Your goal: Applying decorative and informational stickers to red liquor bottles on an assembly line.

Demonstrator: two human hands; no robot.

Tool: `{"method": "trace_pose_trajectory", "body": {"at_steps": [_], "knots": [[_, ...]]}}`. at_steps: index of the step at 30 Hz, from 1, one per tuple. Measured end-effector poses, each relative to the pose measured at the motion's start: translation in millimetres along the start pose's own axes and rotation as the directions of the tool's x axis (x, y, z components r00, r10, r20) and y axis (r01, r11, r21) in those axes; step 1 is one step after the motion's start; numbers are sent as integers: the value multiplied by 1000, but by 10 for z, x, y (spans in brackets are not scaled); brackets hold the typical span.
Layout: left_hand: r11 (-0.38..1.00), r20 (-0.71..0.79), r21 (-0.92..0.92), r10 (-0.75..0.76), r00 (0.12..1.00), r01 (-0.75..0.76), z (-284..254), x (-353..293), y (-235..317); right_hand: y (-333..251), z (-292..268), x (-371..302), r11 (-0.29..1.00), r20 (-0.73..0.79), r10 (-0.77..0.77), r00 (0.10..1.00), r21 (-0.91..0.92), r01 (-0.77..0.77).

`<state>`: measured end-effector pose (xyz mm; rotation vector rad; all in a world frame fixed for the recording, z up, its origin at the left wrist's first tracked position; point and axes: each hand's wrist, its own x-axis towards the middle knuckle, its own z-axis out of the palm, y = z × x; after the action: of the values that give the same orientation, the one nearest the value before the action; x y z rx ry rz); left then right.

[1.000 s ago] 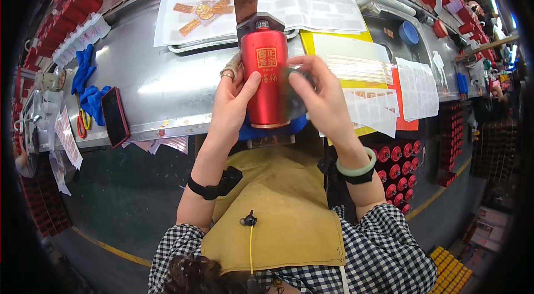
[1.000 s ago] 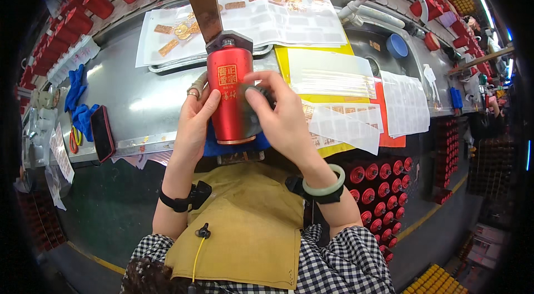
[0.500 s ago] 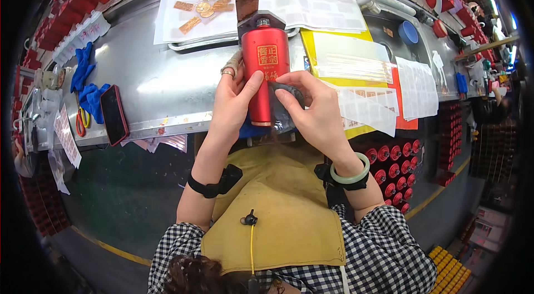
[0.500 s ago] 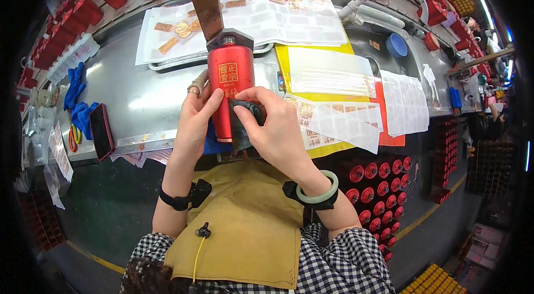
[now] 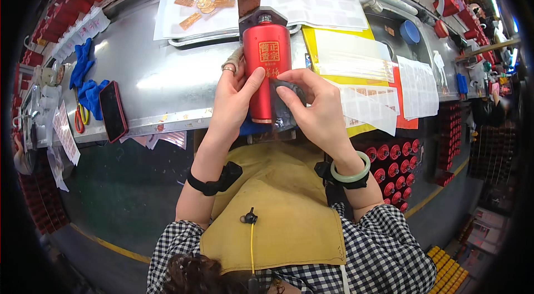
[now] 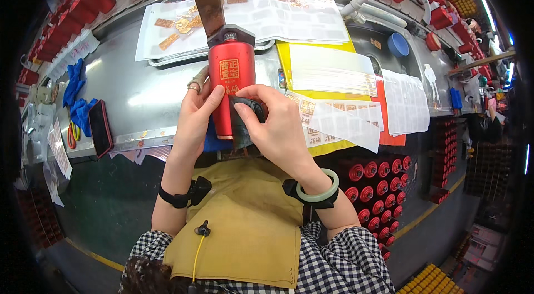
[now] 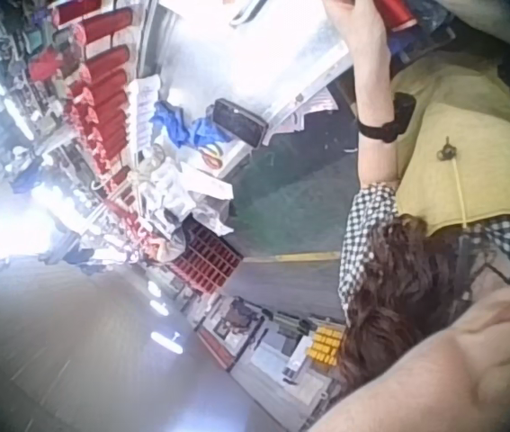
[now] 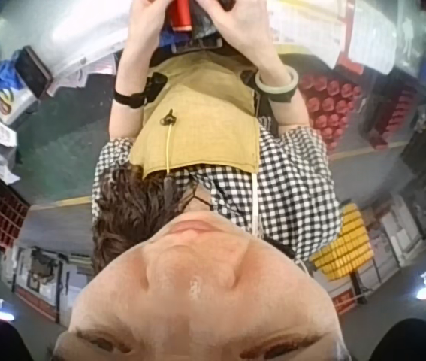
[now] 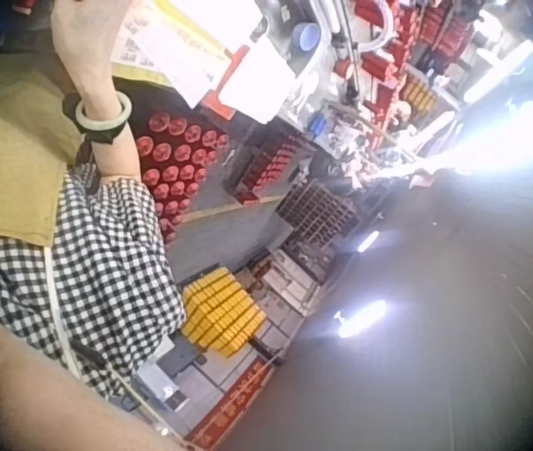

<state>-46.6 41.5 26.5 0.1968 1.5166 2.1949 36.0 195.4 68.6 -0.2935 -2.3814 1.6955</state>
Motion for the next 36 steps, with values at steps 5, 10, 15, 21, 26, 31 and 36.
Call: {"method": "trace_pose_trajectory", "body": {"at_steps": [5, 10, 15, 21, 26, 31, 36], "knots": [[1000, 4, 7, 0, 1000, 0, 4, 12, 1, 14, 12, -3, 997, -24, -58, 998, -52, 57], [1000, 3, -6, 6, 1000, -6, 3, -1, -2, 43, 28, -2, 993, -28, -94, 995, -69, 92], [1000, 7, -5, 2, 1000, -2, -9, -1, -1, 52, -3, 9, 991, -33, -113, 993, -81, 110], [995, -141, -96, -55, 988, 41, -176, 57, 39, 30, -530, 390, 966, -232, -259, 938, -84, 246], [998, -58, 64, 4, 998, 0, -17, 16, 43, -255, -432, 575, 880, -67, -430, 900, -256, 401], [1000, -25, 18, -14, 1000, 14, 102, -25, 50, -332, -284, 743, 685, 213, -591, 778, -377, 623], [995, -33, 87, 49, 998, -46, 76, 2, -16, -177, -81, 1019, 493, 377, -657, 653, -441, 750]]}}
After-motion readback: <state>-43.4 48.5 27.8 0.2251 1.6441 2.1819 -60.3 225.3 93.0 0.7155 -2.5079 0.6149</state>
